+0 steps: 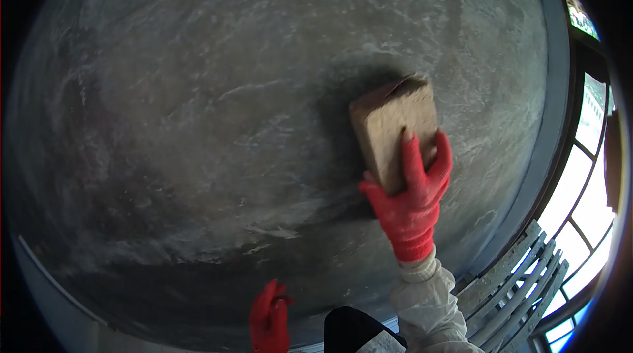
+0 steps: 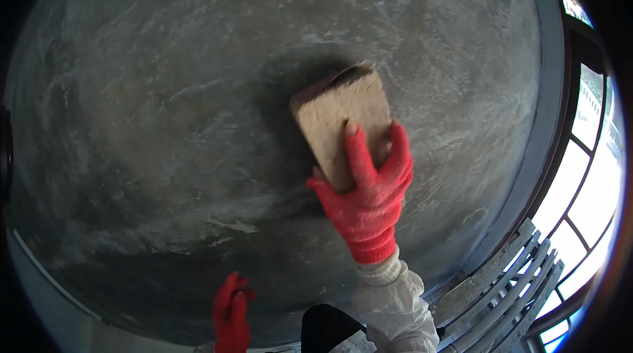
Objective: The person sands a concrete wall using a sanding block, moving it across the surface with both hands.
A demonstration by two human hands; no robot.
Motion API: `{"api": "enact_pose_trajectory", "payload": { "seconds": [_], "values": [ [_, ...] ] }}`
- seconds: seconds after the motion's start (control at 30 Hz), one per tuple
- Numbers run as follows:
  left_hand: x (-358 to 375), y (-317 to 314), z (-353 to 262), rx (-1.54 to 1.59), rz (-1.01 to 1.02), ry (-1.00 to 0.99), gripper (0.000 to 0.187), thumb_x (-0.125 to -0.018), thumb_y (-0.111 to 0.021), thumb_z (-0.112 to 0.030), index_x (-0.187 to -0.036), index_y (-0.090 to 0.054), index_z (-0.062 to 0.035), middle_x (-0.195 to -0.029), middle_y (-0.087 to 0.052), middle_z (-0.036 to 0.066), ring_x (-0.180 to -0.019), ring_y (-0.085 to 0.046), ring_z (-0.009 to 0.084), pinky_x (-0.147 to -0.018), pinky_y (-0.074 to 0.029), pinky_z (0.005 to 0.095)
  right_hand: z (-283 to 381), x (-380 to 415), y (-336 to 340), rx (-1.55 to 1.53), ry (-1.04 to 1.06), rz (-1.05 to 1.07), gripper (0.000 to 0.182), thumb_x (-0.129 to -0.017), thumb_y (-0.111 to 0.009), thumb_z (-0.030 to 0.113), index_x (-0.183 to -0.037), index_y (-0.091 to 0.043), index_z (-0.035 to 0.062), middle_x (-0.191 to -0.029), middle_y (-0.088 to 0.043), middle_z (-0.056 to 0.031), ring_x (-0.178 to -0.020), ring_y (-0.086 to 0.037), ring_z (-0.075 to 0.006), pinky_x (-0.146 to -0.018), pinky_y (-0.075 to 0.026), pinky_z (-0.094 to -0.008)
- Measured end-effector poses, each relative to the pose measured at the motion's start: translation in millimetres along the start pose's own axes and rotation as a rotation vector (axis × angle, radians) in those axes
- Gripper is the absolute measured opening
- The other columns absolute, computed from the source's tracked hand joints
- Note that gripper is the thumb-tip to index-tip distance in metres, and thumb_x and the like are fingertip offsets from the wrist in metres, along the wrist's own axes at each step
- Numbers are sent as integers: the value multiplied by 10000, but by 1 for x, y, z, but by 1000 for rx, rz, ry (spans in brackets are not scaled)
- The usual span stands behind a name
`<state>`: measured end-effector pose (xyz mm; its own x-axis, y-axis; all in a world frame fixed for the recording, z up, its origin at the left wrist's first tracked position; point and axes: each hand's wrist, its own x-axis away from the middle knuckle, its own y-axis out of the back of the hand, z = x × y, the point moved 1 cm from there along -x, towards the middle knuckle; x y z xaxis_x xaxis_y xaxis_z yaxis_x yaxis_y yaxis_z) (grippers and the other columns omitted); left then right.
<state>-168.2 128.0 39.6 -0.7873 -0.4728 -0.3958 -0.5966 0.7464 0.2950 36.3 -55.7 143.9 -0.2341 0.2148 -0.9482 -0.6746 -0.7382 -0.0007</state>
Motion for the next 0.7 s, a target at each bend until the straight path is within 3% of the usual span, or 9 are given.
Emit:
{"api": "enact_pose_trajectory", "payload": {
  "seconds": [0.1,0.2,0.27,0.3,0.37,0.47,0.6,0.7],
  "values": [
    [3,6,3,38,53,49,363,-1039,-468,-199,-1348,-528,-17,-1217,-593,122,-1069,-609,255,-932,-477,367,-8,32,-4,40,35,-16,983,-519,-918,276,-1403,-494,205,-1460,-323,-316,-1258,-417,-495,-987,-429,-539],
    [1,3,2,220,6,47,413,-992,-480,-131,-1385,-477,-4,-1339,-512,168,-1089,-602,263,-969,-476,385,-48,165,-2,50,114,93,1061,-547,-913,359,-1455,-382,225,-1451,-274,-380,-1248,-393,-553,-957,-418,-605],
    [1,1,3,260,-80,-56,328,-1005,-471,-109,-1301,-547,10,-1201,-595,143,-936,-634,217,-866,-522,356,-86,280,-1,26,123,212,1079,-514,-936,403,-1413,-353,274,-1425,-296,-348,-1212,-424,-512,-941,-422,-586],
    [7,3,9,257,-89,-38,328,-1005,-471,-109,-1301,-547,10,-1201,-595,143,-936,-634,217,-866,-522,356,-95,303,8,20,165,298,1071,-496,-944,403,-1389,-363,292,-1414,-321,-319,-1189,-442,-486,-922,-432,-572],
    [6,7,19,324,19,-63,415,-970,-486,-12,-1385,-490,-38,-1349,-512,173,-1128,-566,263,-941,-486,393,-92,300,13,-9,154,348,1061,-474,-950,393,-1370,-391,294,-1427,-320,-312,-1189,-445,-479,-913,-433,-568],
    [3,1,17,318,-63,-107,355,-979,-482,-3,-1328,-542,-18,-1239,-572,139,-996,-610,217,-855,-518,344,-41,195,-1,-40,120,188,1048,-459,-948,345,-1380,-453,274,-1436,-317,-319,-1208,-432,-491,-927,-424,-570],
    [0,6,11,237,-87,-153,368,-970,-499,6,-1335,-534,-21,-1245,-567,143,-1008,-606,220,-861,-512,344,29,39,-8,-34,67,71,1022,-466,-938,256,-1389,-504,207,-1441,-312,-318,-1229,-414,-501,-973,-411,-542],
    [-2,8,15,168,-133,-242,387,-959,-514,22,-1343,-527,-25,-1284,-538,147,-1007,-604,216,-851,-509,339,38,28,-17,-10,42,30,1045,-470,-938,247,-1409,-483,199,-1442,-299,-322,-1227,-413,-511,-975,-408,-550]
  ]
}}
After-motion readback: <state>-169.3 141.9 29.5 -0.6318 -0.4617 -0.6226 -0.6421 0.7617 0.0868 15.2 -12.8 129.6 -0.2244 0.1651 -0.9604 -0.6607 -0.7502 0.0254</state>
